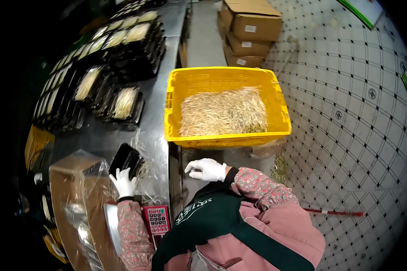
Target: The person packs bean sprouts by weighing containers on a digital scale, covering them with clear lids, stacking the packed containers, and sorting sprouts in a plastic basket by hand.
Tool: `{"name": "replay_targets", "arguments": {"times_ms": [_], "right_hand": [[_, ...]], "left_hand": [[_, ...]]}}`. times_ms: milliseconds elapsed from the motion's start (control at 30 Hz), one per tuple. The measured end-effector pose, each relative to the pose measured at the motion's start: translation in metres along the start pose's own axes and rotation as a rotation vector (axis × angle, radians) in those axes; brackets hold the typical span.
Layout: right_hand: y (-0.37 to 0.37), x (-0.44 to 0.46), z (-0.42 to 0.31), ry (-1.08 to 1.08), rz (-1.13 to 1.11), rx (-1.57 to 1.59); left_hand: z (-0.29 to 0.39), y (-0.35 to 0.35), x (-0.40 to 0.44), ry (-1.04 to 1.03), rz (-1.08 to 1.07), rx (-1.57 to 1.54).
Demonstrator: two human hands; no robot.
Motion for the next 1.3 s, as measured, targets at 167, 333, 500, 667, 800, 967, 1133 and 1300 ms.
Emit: {"name": "replay_targets", "arguments": {"times_ms": [167, 333, 500, 667, 800, 967, 1133, 1300], "right_hand": [[0.151, -0.062, 0.072, -0.154, 0.644, 0.052], [0.293, -0.088, 0.219, -0.654, 0.968, -0.303], [0.316, -0.022, 0.352, -1.084, 0.567, -0.567], [0.321, 0.024, 0.363, -1.357, 0.332, -0.623], [0.323, 0.025, 0.405, -1.287, 0.270, -0.623], [0.339, 0.026, 0.412, -1.319, 0.222, -0.450], [0.331, 0.028, 0.402, -1.313, 0.252, -0.520], [0.358, 0.000, 0.386, -1.096, 0.412, -0.299]], "left_hand": [[0.049, 0.054, 0.031, 0.029, 0.214, -0.589], [0.130, 0.023, 0.071, 0.261, 0.087, -1.097], [0.225, -0.013, 0.113, 0.307, -0.086, -1.213], [0.263, -0.028, 0.142, 0.401, -0.175, -1.153], [0.259, -0.041, 0.145, 0.461, -0.158, -1.112], [0.251, -0.049, 0.151, 0.483, -0.140, -1.136], [0.253, -0.058, 0.169, 0.492, -0.206, -1.115], [0.249, -0.056, 0.195, 0.302, -0.247, -1.107]]}}
Point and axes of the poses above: each hand's wrist, its own x-axis towards the middle knuckle, its own y-axis out of the back of the hand, z = x × y, the point moved 6 cm from there along x, towards the middle knuckle, and after that the axes turned 2 degrees about z, right-handed, at the moved point
